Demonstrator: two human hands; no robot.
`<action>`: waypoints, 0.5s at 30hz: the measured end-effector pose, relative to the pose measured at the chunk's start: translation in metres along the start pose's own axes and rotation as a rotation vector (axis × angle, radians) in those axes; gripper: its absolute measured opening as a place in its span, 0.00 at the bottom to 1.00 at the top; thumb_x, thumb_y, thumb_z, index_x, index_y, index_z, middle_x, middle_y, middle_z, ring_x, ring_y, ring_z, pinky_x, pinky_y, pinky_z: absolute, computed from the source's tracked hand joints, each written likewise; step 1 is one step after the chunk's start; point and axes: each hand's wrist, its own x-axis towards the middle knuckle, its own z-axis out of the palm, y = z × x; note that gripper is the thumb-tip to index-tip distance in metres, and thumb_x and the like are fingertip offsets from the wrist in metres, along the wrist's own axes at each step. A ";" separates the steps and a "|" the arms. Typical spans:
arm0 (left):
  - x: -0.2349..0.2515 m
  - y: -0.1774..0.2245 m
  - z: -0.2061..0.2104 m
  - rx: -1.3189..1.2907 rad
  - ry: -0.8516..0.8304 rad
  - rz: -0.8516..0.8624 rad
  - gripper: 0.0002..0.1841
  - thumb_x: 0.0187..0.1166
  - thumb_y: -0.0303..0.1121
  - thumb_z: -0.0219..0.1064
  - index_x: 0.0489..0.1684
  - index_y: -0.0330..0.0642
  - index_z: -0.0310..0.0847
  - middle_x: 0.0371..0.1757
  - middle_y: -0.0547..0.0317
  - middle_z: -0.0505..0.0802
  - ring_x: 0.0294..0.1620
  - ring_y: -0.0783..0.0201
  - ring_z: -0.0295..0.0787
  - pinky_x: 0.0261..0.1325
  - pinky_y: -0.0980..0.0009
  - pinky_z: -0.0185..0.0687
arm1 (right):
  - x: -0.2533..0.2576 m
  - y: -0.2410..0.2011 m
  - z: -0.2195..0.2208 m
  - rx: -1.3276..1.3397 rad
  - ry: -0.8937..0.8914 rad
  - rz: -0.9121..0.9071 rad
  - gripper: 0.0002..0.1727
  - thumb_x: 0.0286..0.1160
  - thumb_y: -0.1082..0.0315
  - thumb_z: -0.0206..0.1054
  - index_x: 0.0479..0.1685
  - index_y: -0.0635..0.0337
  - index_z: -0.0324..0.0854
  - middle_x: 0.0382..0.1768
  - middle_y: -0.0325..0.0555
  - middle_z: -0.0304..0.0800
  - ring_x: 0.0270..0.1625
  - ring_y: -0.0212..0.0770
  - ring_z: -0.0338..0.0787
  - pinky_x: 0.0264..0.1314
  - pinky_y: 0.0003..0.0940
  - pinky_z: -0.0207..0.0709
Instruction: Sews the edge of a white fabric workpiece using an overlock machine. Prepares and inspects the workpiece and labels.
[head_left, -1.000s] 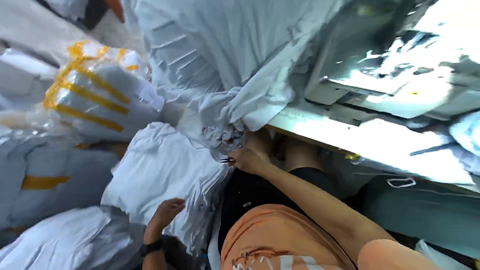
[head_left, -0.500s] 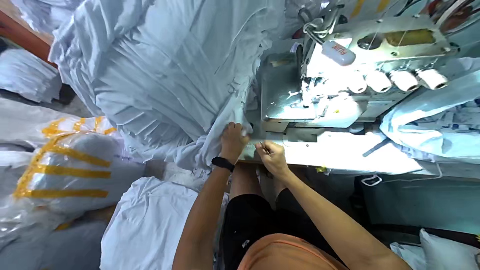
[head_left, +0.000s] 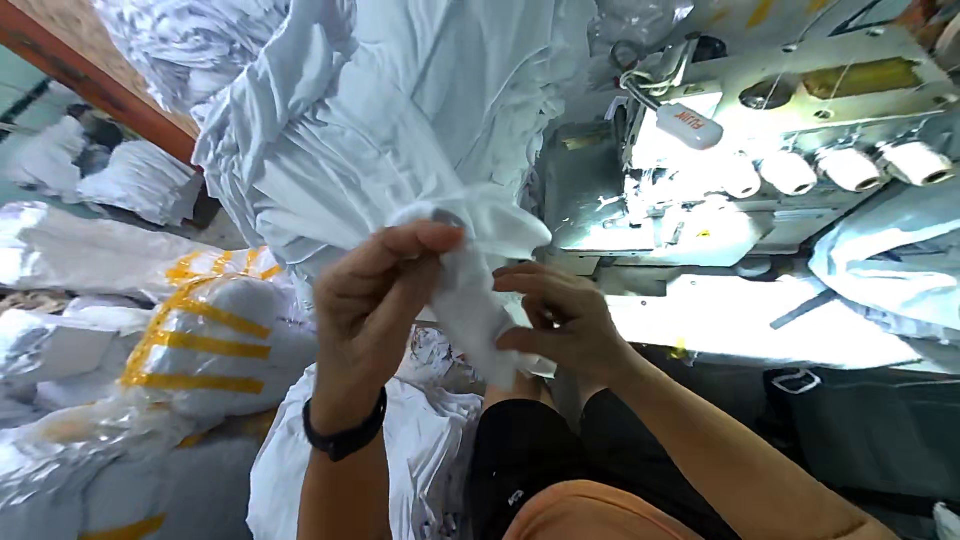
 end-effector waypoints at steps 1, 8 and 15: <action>0.000 0.012 -0.002 0.032 0.015 0.043 0.16 0.83 0.23 0.60 0.58 0.52 0.90 0.54 0.78 0.94 0.50 0.81 0.91 0.53 0.82 0.88 | 0.000 -0.003 0.003 -0.012 -0.069 0.041 0.17 0.71 0.63 0.77 0.47 0.70 0.88 0.39 0.39 0.89 0.29 0.12 0.72 0.31 0.07 0.67; -0.012 0.019 -0.031 0.845 -0.052 -0.036 0.09 0.84 0.31 0.65 0.46 0.36 0.89 0.43 0.56 0.91 0.41 0.77 0.85 0.48 0.82 0.79 | -0.011 -0.020 -0.035 0.111 -0.279 0.071 0.13 0.65 0.68 0.72 0.21 0.57 0.72 0.39 0.34 0.84 0.33 0.09 0.72 0.31 0.03 0.64; -0.032 0.056 0.000 0.724 -0.063 0.147 0.10 0.87 0.35 0.63 0.38 0.40 0.86 0.36 0.64 0.86 0.40 0.81 0.81 0.46 0.87 0.77 | 0.007 -0.048 0.007 0.215 -0.261 0.035 0.13 0.74 0.66 0.72 0.51 0.64 0.85 0.44 0.34 0.89 0.28 0.09 0.73 0.28 0.05 0.67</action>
